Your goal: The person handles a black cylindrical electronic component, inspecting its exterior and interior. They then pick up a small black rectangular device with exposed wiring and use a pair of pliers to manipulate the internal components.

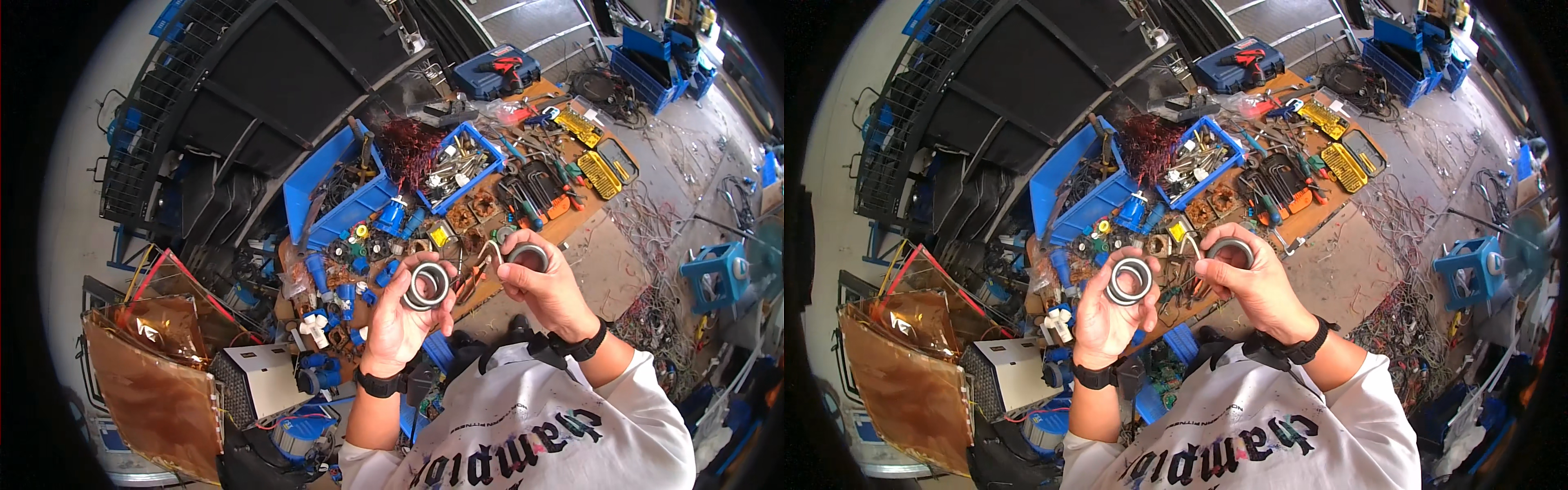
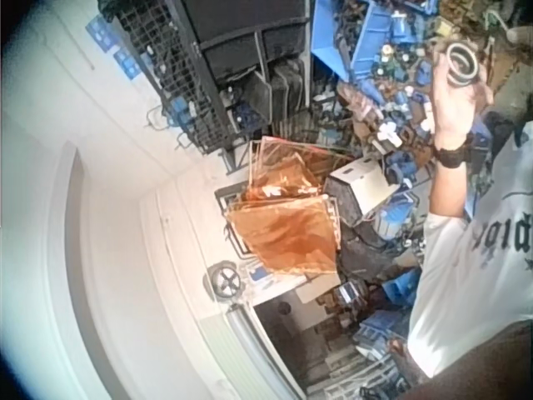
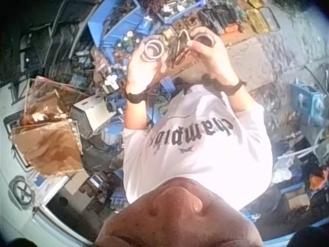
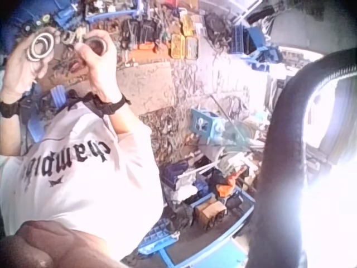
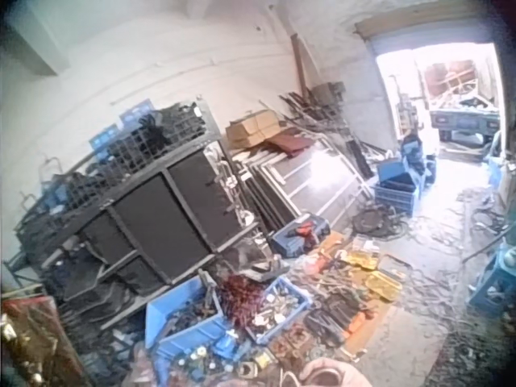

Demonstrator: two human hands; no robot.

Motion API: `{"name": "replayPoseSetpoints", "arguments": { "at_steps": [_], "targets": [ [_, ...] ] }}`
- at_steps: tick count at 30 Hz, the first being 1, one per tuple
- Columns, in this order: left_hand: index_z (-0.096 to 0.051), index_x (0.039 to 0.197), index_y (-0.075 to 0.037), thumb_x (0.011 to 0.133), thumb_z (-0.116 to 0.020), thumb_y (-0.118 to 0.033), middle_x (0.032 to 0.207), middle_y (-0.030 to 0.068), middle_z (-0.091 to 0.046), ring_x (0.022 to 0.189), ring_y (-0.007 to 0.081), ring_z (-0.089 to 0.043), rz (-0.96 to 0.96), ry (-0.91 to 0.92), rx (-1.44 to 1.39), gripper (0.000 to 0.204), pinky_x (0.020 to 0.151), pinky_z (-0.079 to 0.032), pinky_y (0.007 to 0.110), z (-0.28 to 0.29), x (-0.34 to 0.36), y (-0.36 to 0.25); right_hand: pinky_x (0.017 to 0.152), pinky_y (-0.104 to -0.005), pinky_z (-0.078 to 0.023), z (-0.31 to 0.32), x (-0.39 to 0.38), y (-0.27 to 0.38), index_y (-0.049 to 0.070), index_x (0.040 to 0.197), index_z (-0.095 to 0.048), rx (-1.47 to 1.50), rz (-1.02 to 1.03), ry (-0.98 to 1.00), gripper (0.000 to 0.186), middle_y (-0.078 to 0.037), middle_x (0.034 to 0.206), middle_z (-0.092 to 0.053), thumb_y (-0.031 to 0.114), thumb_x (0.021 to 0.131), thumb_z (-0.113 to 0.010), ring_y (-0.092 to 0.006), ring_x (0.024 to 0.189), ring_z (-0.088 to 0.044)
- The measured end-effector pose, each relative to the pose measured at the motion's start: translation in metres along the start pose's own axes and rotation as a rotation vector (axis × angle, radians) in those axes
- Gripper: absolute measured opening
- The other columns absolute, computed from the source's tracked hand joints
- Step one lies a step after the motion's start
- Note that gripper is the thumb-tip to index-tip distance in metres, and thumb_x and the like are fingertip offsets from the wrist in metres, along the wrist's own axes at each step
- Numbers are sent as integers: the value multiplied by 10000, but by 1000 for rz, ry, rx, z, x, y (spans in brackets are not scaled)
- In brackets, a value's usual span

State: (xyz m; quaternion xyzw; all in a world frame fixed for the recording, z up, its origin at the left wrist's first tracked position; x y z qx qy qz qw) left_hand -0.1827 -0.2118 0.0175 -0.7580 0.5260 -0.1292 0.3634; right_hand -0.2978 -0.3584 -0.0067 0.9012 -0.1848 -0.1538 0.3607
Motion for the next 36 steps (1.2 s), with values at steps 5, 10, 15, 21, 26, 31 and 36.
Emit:
{"name": "replayPoseSetpoints", "arguments": {
  "at_steps": [5,10,15,21,26,31,36],
  "targets": [
    [-391,1387,-33,983,-450,-285,1288,231,-506,965,312,-607,3,87,-40,480,721,-595,447,-2,0,-3,508,-194,-368,18,-18,30,82,960,-588,-228,59,-81,237,48,707,-564,69,789,-752,-36,583,-499],
    [-392,1391,-45,984,-498,-287,1307,228,-493,1032,336,-601,-52,67,28,485,791,-589,455,3,-5,-4,707,-211,-423,69,-64,110,49,931,-578,-694,444,-430,169,-6,925,-593,86,806,-684,-80,839,-544],
    [-401,1370,-50,969,-549,-247,1300,209,-505,1052,332,-603,-49,42,111,470,812,-588,439,-2,-2,-6,651,-228,-423,131,-89,123,43,1180,-562,-714,625,-700,302,-19,995,-560,193,918,-558,-85,784,-497],
    [-420,1323,-39,926,-634,-190,1268,191,-535,1046,303,-623,-104,45,387,475,793,-595,425,-24,8,5,694,-294,-506,68,-55,54,28,1341,-479,-144,128,-62,567,-51,1145,-568,399,917,-537,-126,888,-548],
    [-458,1249,-23,795,-746,22,1280,155,-532,1062,213,-621,-183,35,469,539,854,-581,363,-36,9,9,890,-327,-504,6,-33,25,39,1412,-415,-107,136,193,561,-40,1248,-508,115,909,-650,-141,1088,-530],
    [-457,1252,-12,797,-755,6,1275,138,-537,1073,202,-612,-260,38,540,545,911,-538,334,-39,-1,3,892,-342,-486,-17,-27,27,52,1304,-515,-591,579,152,632,-87,1225,-517,136,752,-811,-205,1081,-555],
    [-456,1257,-1,811,-762,-39,1267,111,-539,1120,162,-563,-287,8,564,543,966,-464,303,-32,-10,4,854,-358,-497,-42,-26,31,50,1231,-577,-925,736,243,620,-145,1190,-564,204,696,-849,-284,1072,-576]
  ]
}}
Point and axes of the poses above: each hand's wrist, its own x-axis towards the middle knuckle, its own z-axis out of the back of the hand, y = z × x, the point moved 5 cm from there along x, towards the middle knuckle
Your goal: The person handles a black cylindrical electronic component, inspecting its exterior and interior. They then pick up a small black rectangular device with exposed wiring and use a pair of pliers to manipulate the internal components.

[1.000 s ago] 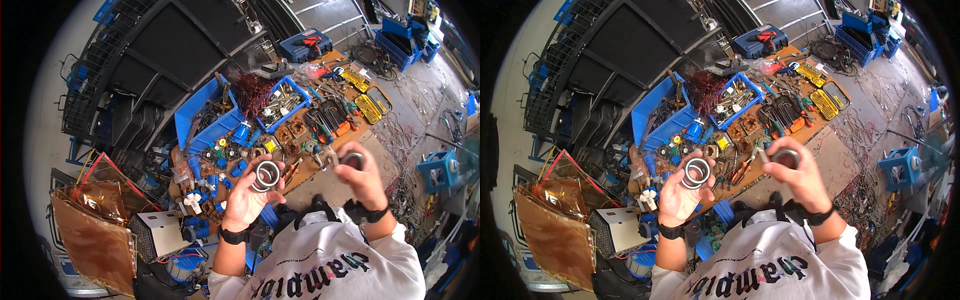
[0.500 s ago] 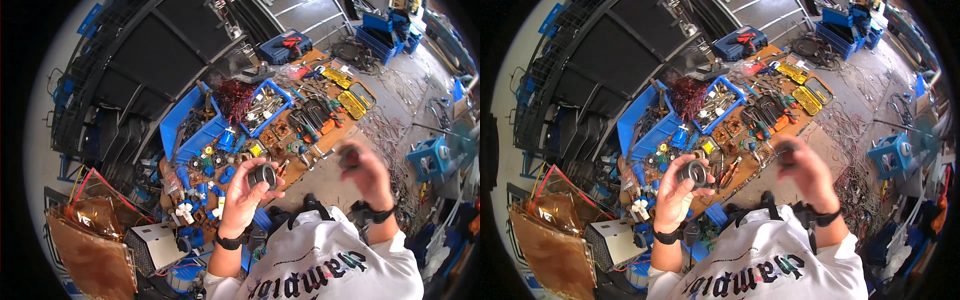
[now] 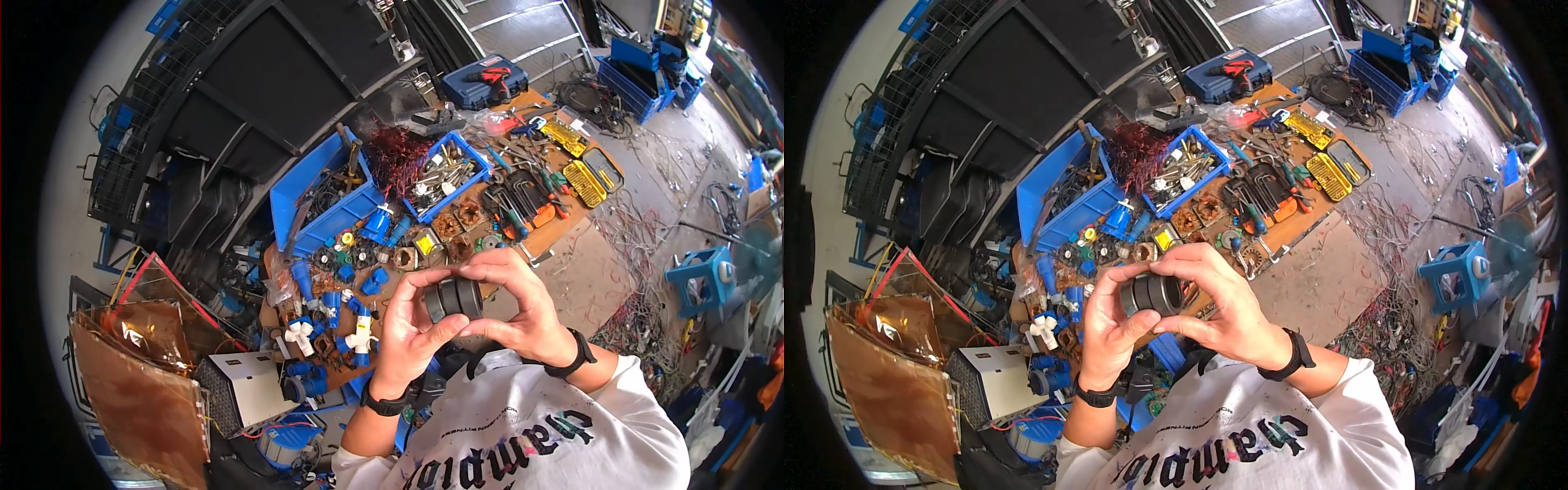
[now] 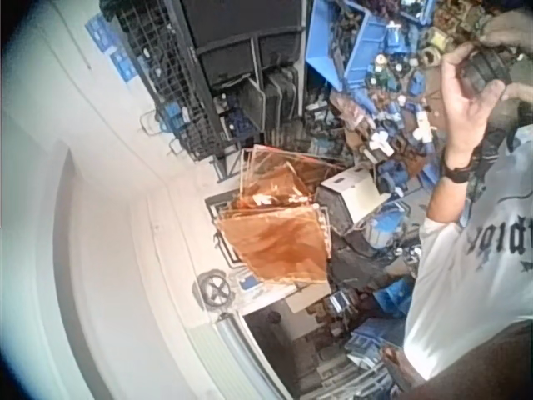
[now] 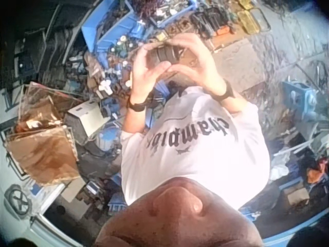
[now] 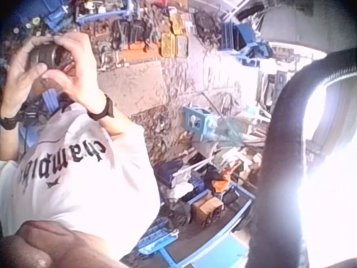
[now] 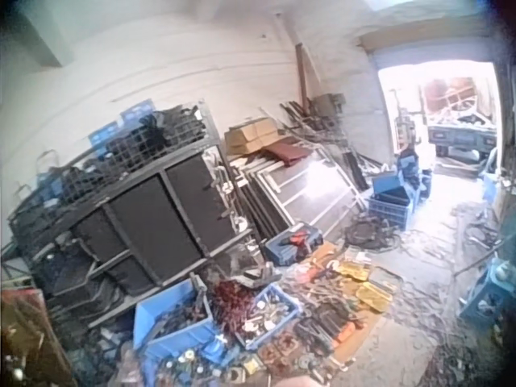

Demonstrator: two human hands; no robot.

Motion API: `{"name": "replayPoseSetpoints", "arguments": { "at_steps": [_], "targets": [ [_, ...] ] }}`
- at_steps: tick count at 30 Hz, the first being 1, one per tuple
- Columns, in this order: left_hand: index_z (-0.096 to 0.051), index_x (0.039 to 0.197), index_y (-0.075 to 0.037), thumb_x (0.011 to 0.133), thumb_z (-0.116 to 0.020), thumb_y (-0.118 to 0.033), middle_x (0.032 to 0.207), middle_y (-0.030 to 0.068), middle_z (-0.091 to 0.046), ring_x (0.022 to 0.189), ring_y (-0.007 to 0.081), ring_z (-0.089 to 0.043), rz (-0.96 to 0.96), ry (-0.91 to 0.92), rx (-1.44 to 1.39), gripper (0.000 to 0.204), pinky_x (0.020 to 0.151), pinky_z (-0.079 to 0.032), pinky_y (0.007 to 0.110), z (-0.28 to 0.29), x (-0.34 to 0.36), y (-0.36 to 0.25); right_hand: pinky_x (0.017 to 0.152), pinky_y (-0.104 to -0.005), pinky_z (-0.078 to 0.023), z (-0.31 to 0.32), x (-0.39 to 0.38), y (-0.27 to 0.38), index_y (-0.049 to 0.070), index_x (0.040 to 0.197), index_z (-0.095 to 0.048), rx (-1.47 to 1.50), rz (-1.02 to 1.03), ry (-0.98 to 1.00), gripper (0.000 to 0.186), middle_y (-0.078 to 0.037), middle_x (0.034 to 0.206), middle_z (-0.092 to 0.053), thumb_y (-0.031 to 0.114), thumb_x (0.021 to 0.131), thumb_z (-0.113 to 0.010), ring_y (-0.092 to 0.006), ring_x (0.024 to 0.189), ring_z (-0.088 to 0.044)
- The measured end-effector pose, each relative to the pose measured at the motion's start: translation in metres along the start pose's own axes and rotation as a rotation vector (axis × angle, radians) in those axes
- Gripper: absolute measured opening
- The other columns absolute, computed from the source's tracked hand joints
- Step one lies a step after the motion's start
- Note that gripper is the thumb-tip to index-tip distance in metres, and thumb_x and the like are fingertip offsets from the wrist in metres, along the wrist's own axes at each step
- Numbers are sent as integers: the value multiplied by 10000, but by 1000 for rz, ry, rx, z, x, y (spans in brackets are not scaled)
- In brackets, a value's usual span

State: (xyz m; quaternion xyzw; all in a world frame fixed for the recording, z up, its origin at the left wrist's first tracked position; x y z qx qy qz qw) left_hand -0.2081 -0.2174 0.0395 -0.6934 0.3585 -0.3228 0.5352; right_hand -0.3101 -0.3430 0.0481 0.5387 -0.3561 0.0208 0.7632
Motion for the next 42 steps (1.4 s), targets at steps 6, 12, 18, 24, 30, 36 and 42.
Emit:
{"name": "replayPoseSetpoints", "arguments": {
  "at_steps": [6,12,18,24,30,36,42],
  "targets": [
    [-461,1248,-5,818,-766,-79,1286,121,-520,1134,179,-551,-6,-20,-48,532,983,-447,319,3,-4,-5,858,-365,-499,1,-1,3,57,1221,-581,0,22,-56,622,-146,1187,-563,233,689,-850,-289,1051,-589],
    [-468,1230,-12,818,-771,-100,1310,127,-495,1189,189,-512,-14,3,31,519,1026,-406,341,5,-5,-3,844,-360,-510,-4,3,6,62,1209,-579,-19,21,26,602,-142,1176,-570,235,697,-845,-288,1046,-597],
    [-462,1221,-30,822,-768,-104,1316,144,-490,1221,199,-487,-89,7,92,509,1037,-396,343,1,-3,-3,865,-350,-502,-6,0,-2,59,1186,-578,79,-31,59,575,-131,1221,-594,211,700,-843,-287,1083,-601],
    [-393,1263,-46,960,-597,-218,1337,167,-475,1219,260,-512,7,-55,23,405,991,-465,385,2,-6,1,918,-344,-482,-14,-9,-22,42,1246,-531,503,-263,-20,569,-100,1204,-608,99,753,-808,-210,1065,-606],
    [-378,1350,0,1007,-249,-548,1377,214,-466,1011,432,-642,250,44,-392,659,806,-594,458,11,-4,11,958,-308,-457,-14,-15,-40,31,1304,-528,1099,-549,-156,539,-52,1167,-631,129,825,-753,-132,1039,-606],
    [-328,1435,-20,995,-224,-584,1414,200,-447,1105,417,-604,306,8,-634,722,891,-558,489,23,-9,22,920,-307,-472,-15,-15,-33,26,1295,-530,945,-524,-92,565,-37,1155,-620,93,792,-779,-136,1033,-596],
    [-357,1424,-38,1022,-230,-521,1418,175,-450,1238,336,-527,315,-112,-466,641,1014,-469,492,22,-15,28,861,-355,-472,-23,0,-9,48,1212,-590,102,-146,-25,588,-114,1143,-620,137,684,-833,-265,976,-593]
  ]
}}
Point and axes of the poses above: each hand's wrist, its own x-axis towards the middle knuckle, its own z-axis out of the back of the hand, y = z × x, the point moved 5 cm from there along x, towards the middle knuckle
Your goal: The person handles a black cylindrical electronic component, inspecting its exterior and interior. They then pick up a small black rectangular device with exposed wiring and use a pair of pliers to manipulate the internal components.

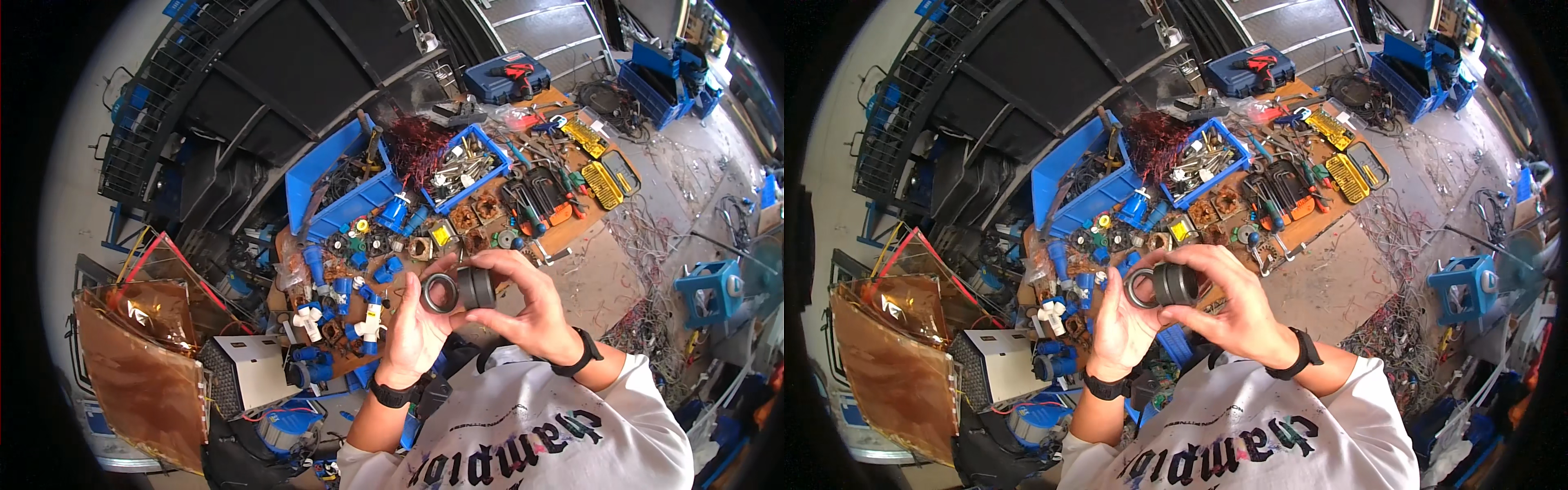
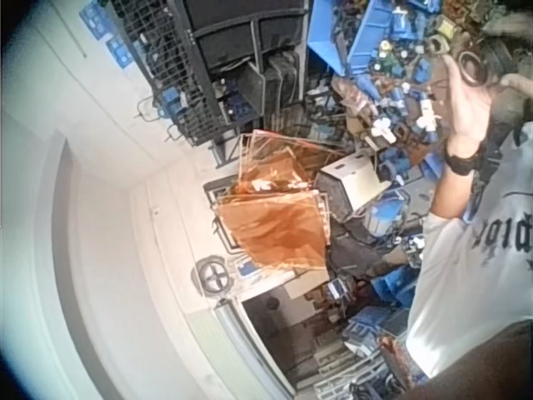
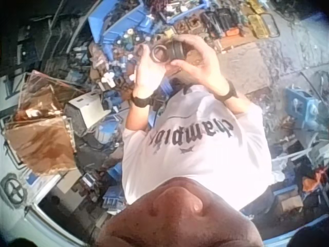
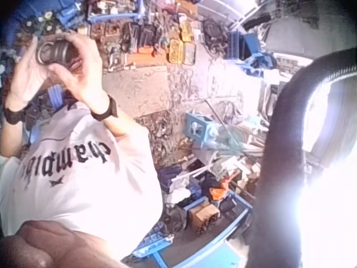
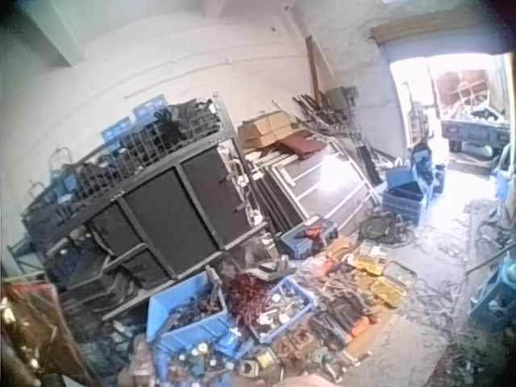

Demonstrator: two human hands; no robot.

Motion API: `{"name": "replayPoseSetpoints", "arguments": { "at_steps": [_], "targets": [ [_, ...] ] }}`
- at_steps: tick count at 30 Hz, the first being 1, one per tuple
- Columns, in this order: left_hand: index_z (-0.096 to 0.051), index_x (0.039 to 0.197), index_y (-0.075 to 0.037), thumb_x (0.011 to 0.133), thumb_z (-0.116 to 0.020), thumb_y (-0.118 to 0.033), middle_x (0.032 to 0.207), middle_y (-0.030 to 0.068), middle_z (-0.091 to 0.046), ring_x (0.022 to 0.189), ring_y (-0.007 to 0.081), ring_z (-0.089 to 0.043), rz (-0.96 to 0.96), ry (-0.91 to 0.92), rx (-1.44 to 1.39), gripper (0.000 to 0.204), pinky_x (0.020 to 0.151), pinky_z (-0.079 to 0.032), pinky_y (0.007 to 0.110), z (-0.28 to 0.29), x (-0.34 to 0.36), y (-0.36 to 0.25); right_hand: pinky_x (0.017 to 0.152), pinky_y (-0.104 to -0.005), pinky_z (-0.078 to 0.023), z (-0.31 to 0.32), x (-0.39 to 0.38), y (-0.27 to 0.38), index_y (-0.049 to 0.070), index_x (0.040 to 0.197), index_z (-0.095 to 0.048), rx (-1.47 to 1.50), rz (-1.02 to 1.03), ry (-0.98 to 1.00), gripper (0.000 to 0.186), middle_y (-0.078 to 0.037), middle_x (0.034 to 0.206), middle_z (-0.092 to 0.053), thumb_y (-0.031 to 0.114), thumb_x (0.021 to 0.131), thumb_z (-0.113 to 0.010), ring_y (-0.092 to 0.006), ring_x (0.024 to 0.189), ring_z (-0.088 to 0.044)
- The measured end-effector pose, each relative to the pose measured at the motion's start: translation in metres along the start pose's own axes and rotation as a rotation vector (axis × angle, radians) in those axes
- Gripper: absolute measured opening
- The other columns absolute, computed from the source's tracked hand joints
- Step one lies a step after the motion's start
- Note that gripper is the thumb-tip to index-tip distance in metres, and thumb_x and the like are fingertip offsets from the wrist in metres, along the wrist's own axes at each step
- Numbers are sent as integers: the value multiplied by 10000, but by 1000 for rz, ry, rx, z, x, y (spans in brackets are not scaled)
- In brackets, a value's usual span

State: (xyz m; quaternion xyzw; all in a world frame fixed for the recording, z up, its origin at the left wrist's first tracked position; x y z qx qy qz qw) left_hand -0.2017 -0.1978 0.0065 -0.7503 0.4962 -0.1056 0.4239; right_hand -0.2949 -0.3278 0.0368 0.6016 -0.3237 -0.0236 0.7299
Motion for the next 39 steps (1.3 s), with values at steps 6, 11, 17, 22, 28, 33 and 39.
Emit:
{"name": "replayPoseSetpoints", "arguments": {
  "at_steps": [6,11,17,22,28,33,39],
  "targets": [
    [-338,1444,-32,1032,-285,-472,1397,145,-461,1284,279,-471,-89,-20,32,605,1077,-384,479,-12,-8,2,869,-402,-451,-17,0,10,59,1227,-579,-269,137,109,620,-120,1170,-598,140,665,-829,-317,991,-560],
    [-320,1456,-32,1032,-295,-463,1415,138,-445,1287,279,-469,-116,11,12,605,1083,-376,479,-12,-14,0,866,-398,-449,-17,-1,8,61,1231,-579,-189,159,62,635,-116,1185,-589,137,656,-837,-314,1002,-550],
    [-268,1480,-39,1020,-307,-496,1433,132,-427,1295,277,-463,-144,45,68,649,1077,-382,481,-18,-20,-3,866,-394,-448,-20,-1,14,63,1234,-579,-187,171,86,633,-122,1184,-587,146,662,-837,-317,1021,-546],
    [-246,1489,-42,1014,-316,-512,1445,126,-408,1295,271,-463,-164,60,95,672,1067,-397,466,-18,-22,-4,883,-399,-444,-24,-4,13,64,1242,-573,-177,184,75,628,-124,1199,-583,167,678,-831,-313,1015,-542],
    [-262,1473,-36,1019,-454,-328,1359,109,-464,1249,220,-491,-161,12,214,573,1029,-436,402,-20,-22,-7,887,-389,-435,-23,-4,11,74,1177,-615,-215,125,68,619,-100,1212,-604,219,628,-861,-301,1028,-544],
    [-295,1443,-28,998,-509,-158,1322,103,-481,1229,198,-503,-98,21,169,511,986,-473,372,-10,-22,-3,924,-417,-393,-17,-2,8,101,1145,-641,-273,99,50,608,-49,1160,-633,258,603,-865,-291,1039,-535],
    [-380,1386,-31,940,-620,-158,1262,88,-533,1195,210,-536,-8,11,-12,523,979,-488,367,17,-13,15,982,-458,-331,-35,-1,9,114,1186,-618,-531,158,188,658,-32,1135,-626,304,602,-852,-287,1102,-509]
  ]
}}
Point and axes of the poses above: each hand's wrist, its own x-axis towards the middle knuckle, its own z-axis out of the back of the hand, y = z × x, the point moved 5 cm from there along x, towards the middle knuckle
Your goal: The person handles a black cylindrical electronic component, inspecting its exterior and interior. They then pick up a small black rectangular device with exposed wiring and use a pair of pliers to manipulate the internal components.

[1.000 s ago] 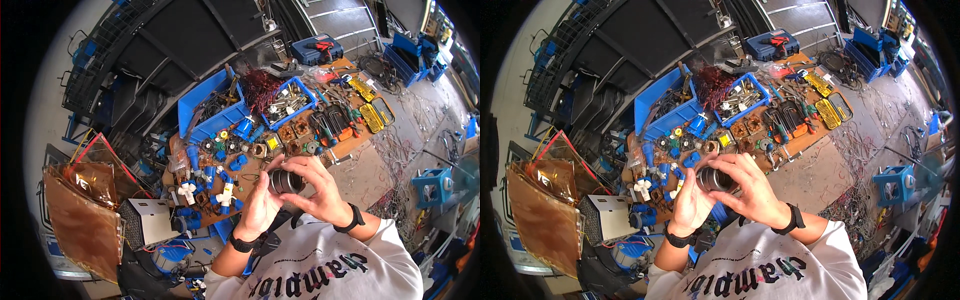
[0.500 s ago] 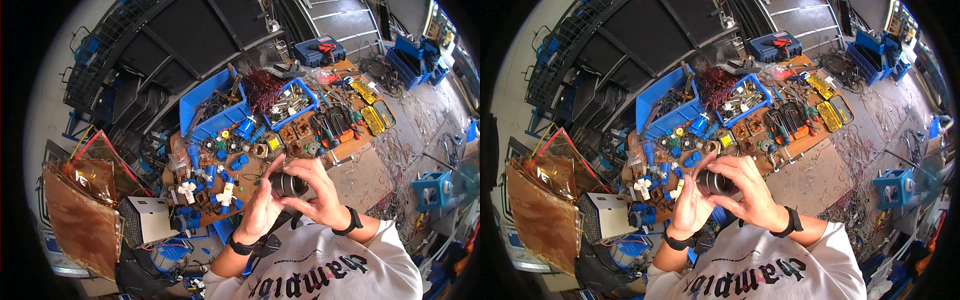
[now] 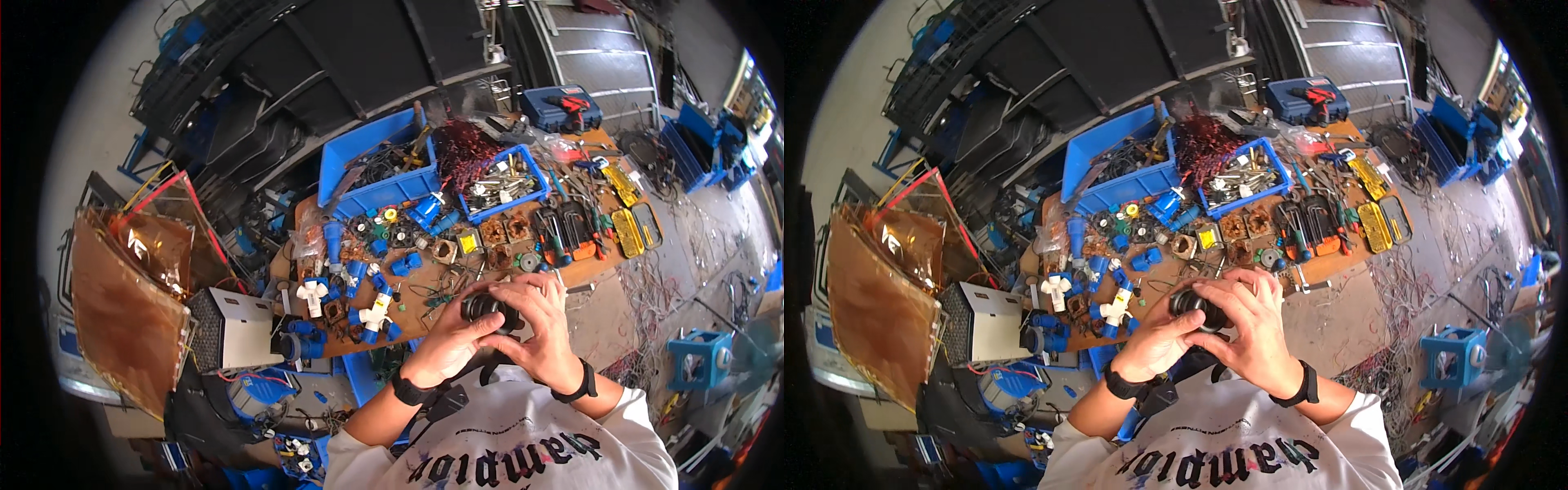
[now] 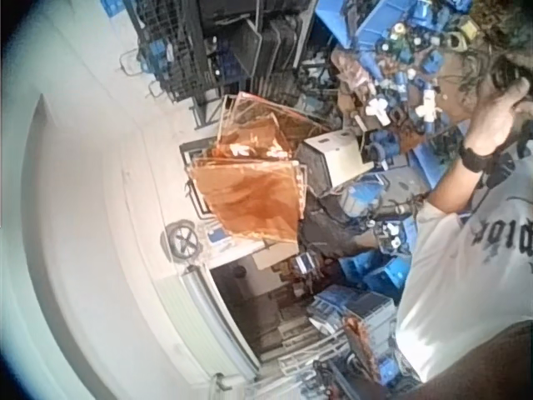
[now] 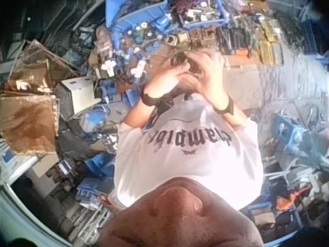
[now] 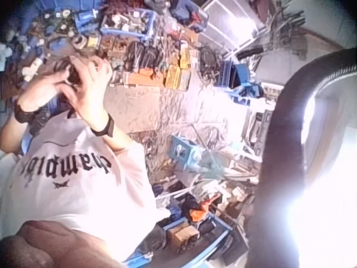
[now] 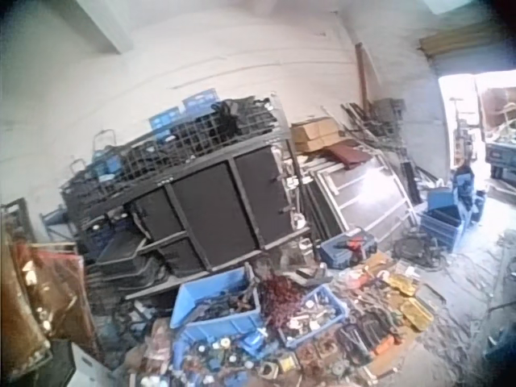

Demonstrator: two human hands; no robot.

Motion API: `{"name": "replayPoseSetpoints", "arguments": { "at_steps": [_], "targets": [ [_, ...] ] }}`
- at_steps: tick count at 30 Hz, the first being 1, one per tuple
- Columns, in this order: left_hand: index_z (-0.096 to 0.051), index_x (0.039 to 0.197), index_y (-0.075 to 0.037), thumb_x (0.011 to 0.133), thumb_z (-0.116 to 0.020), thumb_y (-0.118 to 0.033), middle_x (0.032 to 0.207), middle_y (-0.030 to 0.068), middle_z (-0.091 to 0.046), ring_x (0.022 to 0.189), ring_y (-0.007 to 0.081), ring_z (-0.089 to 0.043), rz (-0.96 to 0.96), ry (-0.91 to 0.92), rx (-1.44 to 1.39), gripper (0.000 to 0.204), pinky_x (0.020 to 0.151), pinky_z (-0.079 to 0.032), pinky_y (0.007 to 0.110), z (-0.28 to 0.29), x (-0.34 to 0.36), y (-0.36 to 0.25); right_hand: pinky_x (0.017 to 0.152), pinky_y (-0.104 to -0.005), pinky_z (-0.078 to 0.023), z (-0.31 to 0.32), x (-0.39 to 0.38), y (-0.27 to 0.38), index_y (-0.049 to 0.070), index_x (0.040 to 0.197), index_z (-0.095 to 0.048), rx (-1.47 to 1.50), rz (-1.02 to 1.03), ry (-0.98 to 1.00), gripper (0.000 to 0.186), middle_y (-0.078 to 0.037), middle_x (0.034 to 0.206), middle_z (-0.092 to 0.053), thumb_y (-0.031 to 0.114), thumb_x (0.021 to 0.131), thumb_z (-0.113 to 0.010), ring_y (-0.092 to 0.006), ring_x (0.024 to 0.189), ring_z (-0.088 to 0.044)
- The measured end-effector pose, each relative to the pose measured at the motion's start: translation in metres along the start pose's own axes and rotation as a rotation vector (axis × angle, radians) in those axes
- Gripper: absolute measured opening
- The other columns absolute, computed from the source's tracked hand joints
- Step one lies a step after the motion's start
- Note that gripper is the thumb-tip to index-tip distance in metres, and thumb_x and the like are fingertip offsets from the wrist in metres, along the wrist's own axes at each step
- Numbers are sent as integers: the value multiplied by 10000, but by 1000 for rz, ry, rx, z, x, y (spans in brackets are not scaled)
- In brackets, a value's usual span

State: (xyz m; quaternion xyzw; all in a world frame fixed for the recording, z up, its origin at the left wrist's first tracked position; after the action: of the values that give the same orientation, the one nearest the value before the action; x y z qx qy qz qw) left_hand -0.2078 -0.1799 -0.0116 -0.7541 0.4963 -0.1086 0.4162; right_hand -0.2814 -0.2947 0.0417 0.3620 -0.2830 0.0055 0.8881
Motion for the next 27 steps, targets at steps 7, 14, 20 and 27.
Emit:
{"name": "replayPoseSetpoints", "arguments": {
  "at_steps": [7,14,20,27],
  "targets": [
    [-507,1244,-56,898,-677,-167,1142,109,-612,998,242,-655,9,-125,-253,402,764,-598,353,92,0,20,982,-400,-427,-16,-3,-27,16,1223,-566,363,-240,123,640,-157,1226,-585,160,667,-849,-312,1156,-548],
    [-568,1147,-63,864,-637,30,1004,121,-643,993,316,-652,-96,-503,-322,306,878,-562,467,255,-42,38,909,-337,-487,-40,-20,-71,-11,1145,-605,302,-518,250,448,-122,1042,-693,48,734,-774,-226,993,-656],
    [-585,996,-37,808,-693,42,907,80,-637,844,247,-659,-101,-777,-389,231,830,-585,449,384,-51,50,848,-303,-512,-66,-29,-86,-20,1107,-614,252,-752,269,361,-107,983,-694,-14,763,-722,-179,937,-661],
    [-547,1027,-40,803,-710,25,926,72,-617,842,222,-646,-46,-840,-480,284,793,-602,410,504,2,54,840,-278,-499,-90,-32,-92,-50,1131,-585,148,-980,217,311,-77,952,-671,-4,829,-640,-144,907,-636]
  ]
}}
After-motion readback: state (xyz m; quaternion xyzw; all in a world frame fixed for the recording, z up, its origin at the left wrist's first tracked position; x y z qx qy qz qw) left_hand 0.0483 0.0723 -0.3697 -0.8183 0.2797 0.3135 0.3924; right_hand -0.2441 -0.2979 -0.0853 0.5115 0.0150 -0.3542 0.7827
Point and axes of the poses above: each hand's wrist, its own x-axis towards the middle knuckle, its own z-axis out of the back of the hand, y = z × x, the point moved 5 cm from there along x, towards the middle knuckle
